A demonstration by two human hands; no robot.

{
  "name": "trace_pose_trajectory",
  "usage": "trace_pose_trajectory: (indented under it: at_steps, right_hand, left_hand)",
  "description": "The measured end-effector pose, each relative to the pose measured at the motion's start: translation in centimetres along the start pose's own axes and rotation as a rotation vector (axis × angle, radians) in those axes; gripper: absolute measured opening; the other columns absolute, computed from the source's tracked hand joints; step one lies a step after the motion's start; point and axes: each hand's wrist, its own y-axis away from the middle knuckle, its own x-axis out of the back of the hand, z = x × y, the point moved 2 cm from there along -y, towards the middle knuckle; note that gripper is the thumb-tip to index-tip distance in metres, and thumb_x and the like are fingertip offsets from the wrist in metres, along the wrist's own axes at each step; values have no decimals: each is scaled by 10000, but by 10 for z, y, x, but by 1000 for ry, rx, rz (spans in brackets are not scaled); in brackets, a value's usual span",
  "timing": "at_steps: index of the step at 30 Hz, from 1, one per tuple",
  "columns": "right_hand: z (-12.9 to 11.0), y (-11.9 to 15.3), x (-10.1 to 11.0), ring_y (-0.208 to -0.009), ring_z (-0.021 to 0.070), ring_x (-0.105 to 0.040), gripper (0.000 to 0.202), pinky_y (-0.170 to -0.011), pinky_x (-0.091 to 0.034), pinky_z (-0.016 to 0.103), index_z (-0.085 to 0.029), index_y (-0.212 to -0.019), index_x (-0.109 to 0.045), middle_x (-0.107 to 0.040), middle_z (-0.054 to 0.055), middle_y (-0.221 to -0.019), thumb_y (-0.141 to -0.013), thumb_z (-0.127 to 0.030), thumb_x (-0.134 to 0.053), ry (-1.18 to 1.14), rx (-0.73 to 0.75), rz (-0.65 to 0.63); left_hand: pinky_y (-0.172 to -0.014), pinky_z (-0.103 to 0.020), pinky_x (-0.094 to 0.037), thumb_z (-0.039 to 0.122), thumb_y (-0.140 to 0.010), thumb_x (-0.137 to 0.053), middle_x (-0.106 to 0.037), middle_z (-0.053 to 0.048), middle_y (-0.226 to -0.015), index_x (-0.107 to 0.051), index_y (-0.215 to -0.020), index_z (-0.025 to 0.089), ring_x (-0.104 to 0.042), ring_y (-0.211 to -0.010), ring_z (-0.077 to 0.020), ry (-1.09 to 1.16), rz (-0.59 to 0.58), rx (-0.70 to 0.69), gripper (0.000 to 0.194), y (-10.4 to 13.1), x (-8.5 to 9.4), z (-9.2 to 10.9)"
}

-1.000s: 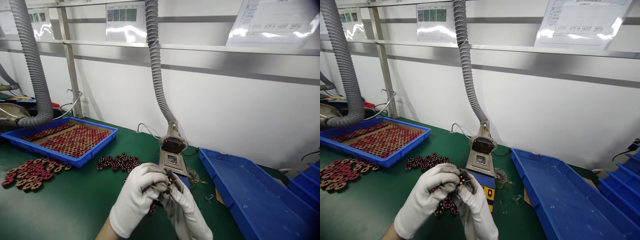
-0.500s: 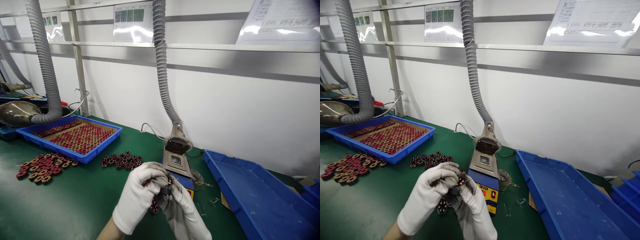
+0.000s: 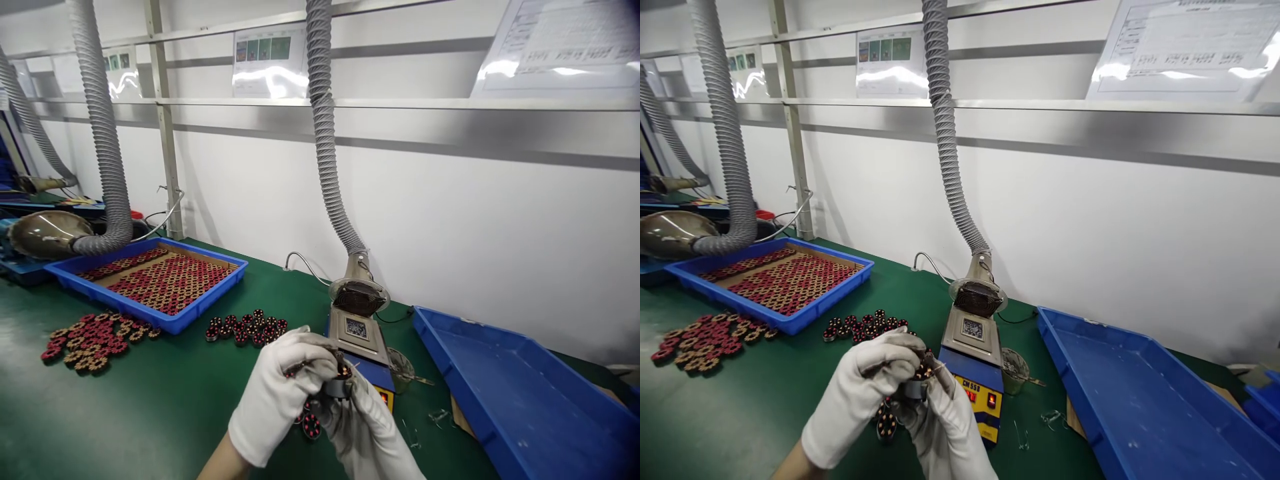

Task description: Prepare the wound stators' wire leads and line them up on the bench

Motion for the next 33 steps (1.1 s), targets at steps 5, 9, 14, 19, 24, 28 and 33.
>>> trace_pose_trajectory:
  at_steps: [5, 9, 14, 19, 24, 28, 33]
  right_hand:
    - [3, -2, 3, -902, 182, -632, 316, -775, -504, 293, -238, -937, -675, -702, 41, -956, -637, -300, -751, -77, 6, 24]
    - [5, -7, 6, -857, 152, -641, 311, -691, -511, 238, -251, -952, -671, -706, 30, -938, -655, -315, -738, -122, -9, -20]
    - [10, -13, 13, -729, 164, -659, 312, -645, -530, 273, -232, -880, -688, -717, 35, -853, -585, -267, -786, -9, 12, -8]
    - [10, -11, 17, -727, 200, -667, 344, -707, -536, 362, -233, -896, -681, -715, 53, -865, -573, -282, -788, 57, 48, -1]
    - [9, -9, 8, -789, 211, -660, 401, -747, -527, 379, -221, -972, -654, -708, 58, -862, -595, -295, -773, 71, 80, 56]
    - [8, -10, 6, -756, 205, -664, 373, -726, -532, 358, -198, -941, -661, -712, 56, -827, -591, -250, -777, 56, 95, 51]
    - [6, -10, 9, -665, 173, -663, 331, -639, -542, 317, -215, -942, -660, -712, 41, -827, -626, -246, -756, 55, 64, 33]
  left_hand:
    - [-929, -269, -411, 55, -582, -685, -584, -24, -1112, -616, -1015, 249, -535, -1024, -199, -161, -119, 15, 480, 1, -1, 11]
    - [-926, -259, -415, 63, -651, -635, -565, -23, -1150, -611, -1033, 260, -525, -1043, -185, -156, -143, 42, 431, 1, -2, 9]
    - [-801, -243, -473, 87, -681, -541, -669, -30, -811, -671, -728, 186, -601, -824, -174, 91, 52, 30, 171, 0, 3, -3]
    - [-784, -213, -478, 104, -730, -518, -674, -18, -840, -664, -793, 189, -610, -838, -160, 264, 308, 83, 180, 2, 14, -4]
    - [-736, -206, -483, 54, -657, -560, -667, -55, -903, -687, -817, 159, -609, -831, -176, 184, -43, 171, 230, -1, -1, 0]
    - [-770, -231, -485, 52, -631, -556, -680, -40, -770, -679, -677, 162, -617, -791, -183, 224, 150, 44, 172, -1, 0, -2]
    - [-813, -224, -477, 71, -687, -575, -668, -41, -923, -682, -810, 175, -604, -901, -183, 124, 182, 122, 193, -1, 10, 4]
